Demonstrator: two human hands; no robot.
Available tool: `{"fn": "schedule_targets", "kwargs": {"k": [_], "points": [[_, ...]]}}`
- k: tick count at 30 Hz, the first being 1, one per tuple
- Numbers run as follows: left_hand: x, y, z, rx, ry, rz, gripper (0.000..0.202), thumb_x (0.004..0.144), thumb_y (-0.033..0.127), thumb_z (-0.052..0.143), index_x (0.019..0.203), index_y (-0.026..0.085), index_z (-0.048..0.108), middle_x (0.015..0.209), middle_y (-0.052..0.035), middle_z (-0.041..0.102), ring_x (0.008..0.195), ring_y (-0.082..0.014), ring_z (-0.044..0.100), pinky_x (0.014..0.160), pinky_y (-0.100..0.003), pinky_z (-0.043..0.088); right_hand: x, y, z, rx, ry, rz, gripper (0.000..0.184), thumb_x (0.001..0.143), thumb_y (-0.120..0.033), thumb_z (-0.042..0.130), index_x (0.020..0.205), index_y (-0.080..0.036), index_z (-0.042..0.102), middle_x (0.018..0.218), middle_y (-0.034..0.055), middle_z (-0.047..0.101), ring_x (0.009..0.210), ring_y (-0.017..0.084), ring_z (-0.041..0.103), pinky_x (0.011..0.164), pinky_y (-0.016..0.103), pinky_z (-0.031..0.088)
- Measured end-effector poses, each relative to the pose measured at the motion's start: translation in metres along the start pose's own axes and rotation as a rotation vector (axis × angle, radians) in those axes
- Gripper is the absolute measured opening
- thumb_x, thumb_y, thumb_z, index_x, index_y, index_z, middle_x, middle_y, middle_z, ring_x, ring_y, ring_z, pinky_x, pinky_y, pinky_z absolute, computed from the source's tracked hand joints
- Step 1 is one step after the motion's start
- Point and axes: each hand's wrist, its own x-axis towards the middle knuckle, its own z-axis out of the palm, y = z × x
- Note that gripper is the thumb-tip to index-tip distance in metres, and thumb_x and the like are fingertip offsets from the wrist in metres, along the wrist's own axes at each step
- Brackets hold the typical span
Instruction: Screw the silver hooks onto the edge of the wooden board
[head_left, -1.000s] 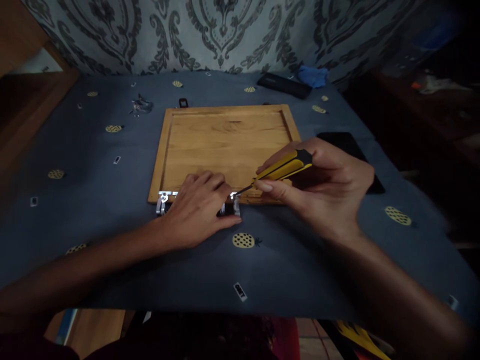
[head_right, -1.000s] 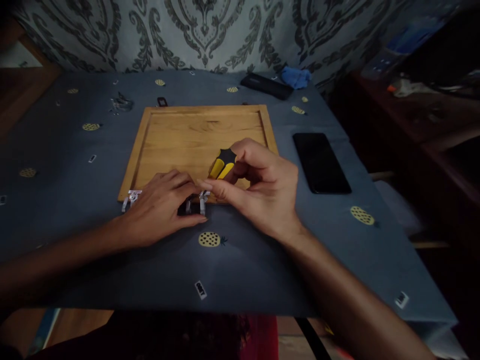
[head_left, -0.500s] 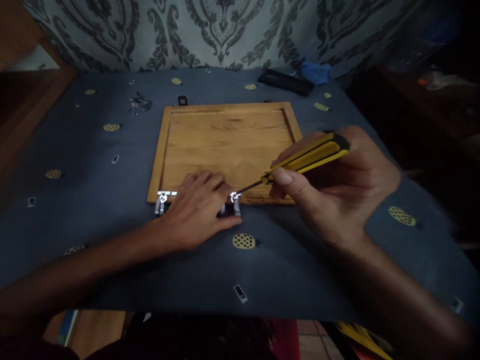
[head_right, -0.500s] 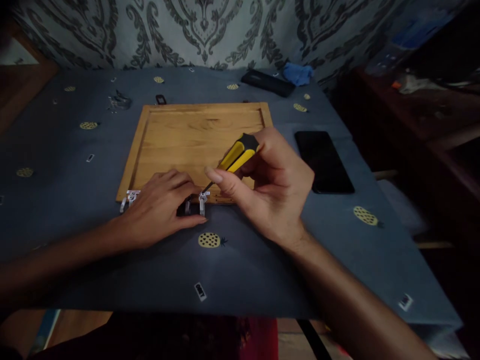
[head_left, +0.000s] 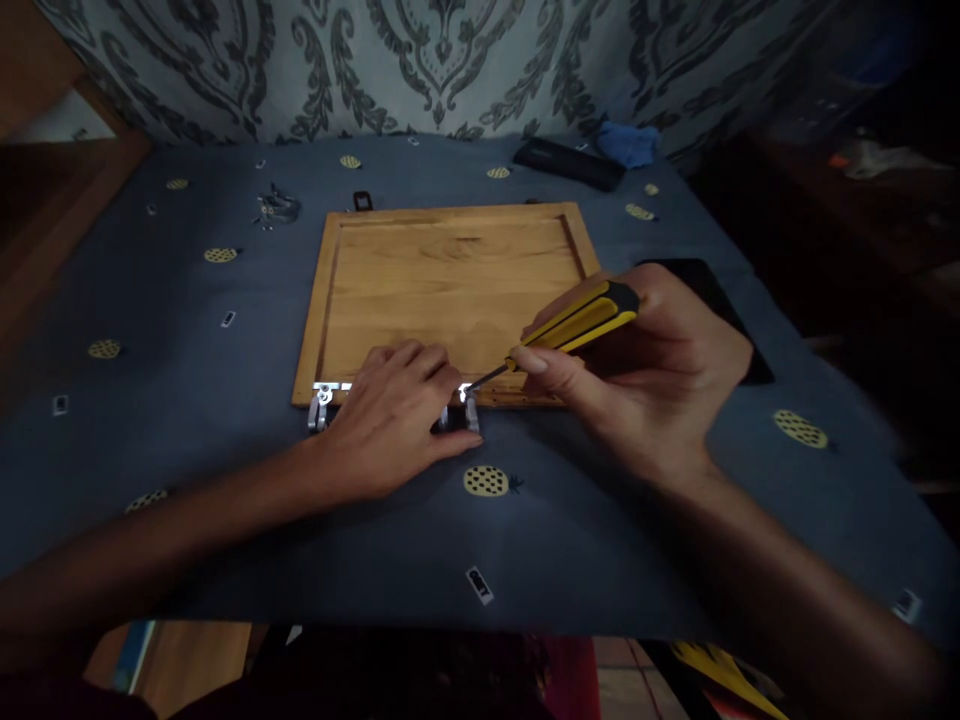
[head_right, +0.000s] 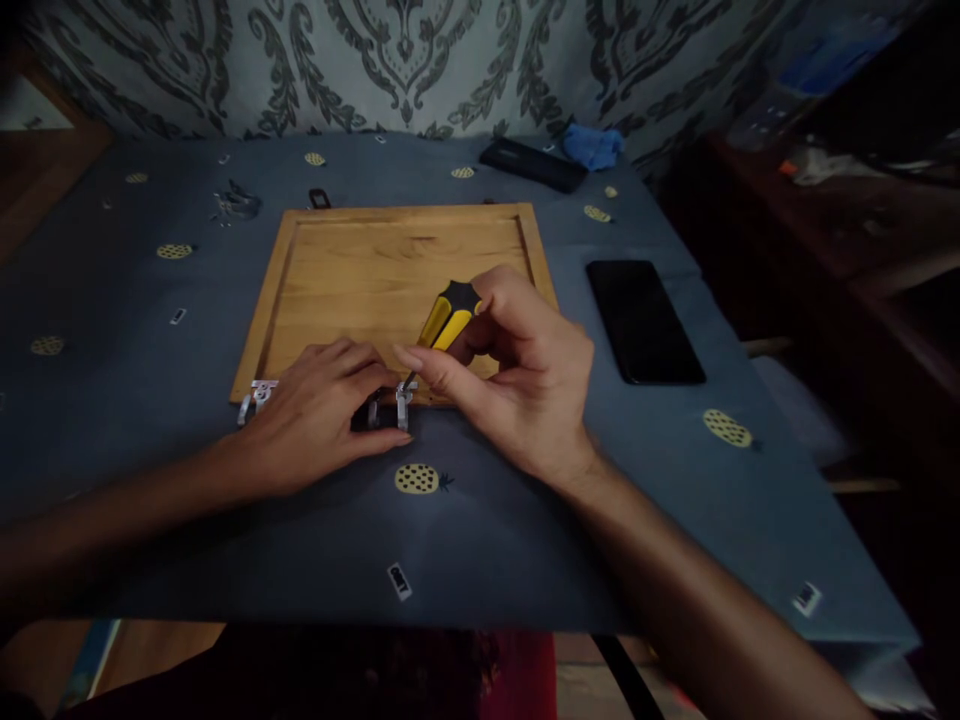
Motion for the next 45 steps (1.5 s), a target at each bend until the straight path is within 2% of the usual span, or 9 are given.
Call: {"fn": "schedule_targets", "kwargs": {"k": [4,9,12,18,22,28,36,41,45], "points": [[0.000,0.000,0.000,0.002,0.006,0.005,0.043,0.087,0.048,0.070,0.113,0.015,0.065,0.115,-0.0102,0.065,0.108,-0.0307,0.057,0.089,-0.045,0.045,0.001,0.000,-0.002,-0.008,-0.033,-0.038,0.023,0.068,-0.031,0.088,0.075,-0.031,0.066,0.072,-0.0032,0.059,0.055,0.014,0.056,0.047,0.032,0.051],[0.000,0.001,-0.001,0.012,0.021,0.011,0.038,0.086,0.049,0.071,0.104,0.016,0.066,0.104,-0.0084,0.066,0.102,-0.0281,0.058,0.086,-0.042,0.045,0.002,0.003,-0.006,-0.005,-0.149,-0.090,0.025,0.069,-0.028,0.088,0.082,-0.030,0.067,0.072,-0.0036,0.064,0.055,0.015,0.060,0.048,0.032,0.048],[0.001,0.001,-0.001,0.015,0.009,0.007,0.040,0.086,0.049,0.071,0.107,0.016,0.066,0.105,-0.0083,0.065,0.102,-0.0285,0.058,0.086,-0.042,0.045,0.004,0.003,-0.008,0.037,-0.174,-0.099,0.024,0.070,-0.025,0.087,0.086,-0.028,0.070,0.081,-0.0025,0.071,0.058,0.014,0.062,0.050,0.029,0.052],[0.001,0.000,-0.002,0.000,-0.002,0.002,0.040,0.086,0.048,0.071,0.106,0.014,0.066,0.106,-0.0083,0.065,0.103,-0.0298,0.058,0.086,-0.043,0.045,0.008,-0.003,-0.012,0.186,-0.307,0.118,0.007,0.081,-0.029,0.078,0.084,-0.024,0.075,0.091,0.0011,0.073,0.061,0.011,0.064,0.051,0.024,0.057],[0.001,0.000,0.000,0.006,0.011,0.004,0.041,0.086,0.050,0.071,0.106,0.014,0.066,0.108,-0.0086,0.065,0.105,-0.0295,0.058,0.087,-0.043,0.045,0.008,-0.006,-0.011,0.210,-0.254,0.181,0.010,0.077,-0.029,0.082,0.081,-0.024,0.075,0.081,-0.0002,0.072,0.052,0.009,0.062,0.044,0.023,0.055],[0.000,0.000,0.000,0.000,0.005,0.001,0.043,0.086,0.049,0.071,0.113,0.016,0.066,0.111,-0.0080,0.065,0.107,-0.0291,0.057,0.089,-0.043,0.044,0.005,-0.002,-0.005,0.061,-0.119,0.044,0.023,0.066,-0.037,0.089,0.068,-0.027,0.068,0.070,-0.0019,0.065,0.054,0.013,0.059,0.043,0.028,0.052],[0.000,0.000,-0.001,-0.004,-0.010,0.000,0.040,0.086,0.049,0.071,0.104,0.014,0.066,0.106,-0.0086,0.064,0.103,-0.0293,0.056,0.087,-0.043,0.044,0.000,-0.006,-0.001,0.060,0.113,-0.074,0.014,0.084,-0.031,0.076,0.075,-0.025,0.068,0.070,0.0000,0.064,0.048,0.011,0.058,0.040,0.028,0.047],[0.001,0.001,-0.001,0.006,-0.022,-0.014,0.040,0.086,0.049,0.070,0.105,0.014,0.066,0.107,-0.0093,0.064,0.104,-0.0292,0.056,0.088,-0.043,0.044,0.000,-0.007,-0.002,0.032,0.036,0.032,0.020,0.082,-0.037,0.077,0.076,-0.023,0.065,0.075,0.0004,0.064,0.050,0.011,0.058,0.043,0.028,0.050],[0.001,0.001,-0.001,0.017,-0.010,-0.002,0.040,0.087,0.050,0.069,0.105,0.014,0.066,0.106,-0.0092,0.064,0.103,-0.0292,0.057,0.087,-0.043,0.044,-0.001,-0.004,-0.002,0.002,-0.017,0.046,0.019,0.081,-0.037,0.079,0.076,-0.025,0.065,0.073,-0.0016,0.063,0.051,0.011,0.058,0.043,0.028,0.049]]}}
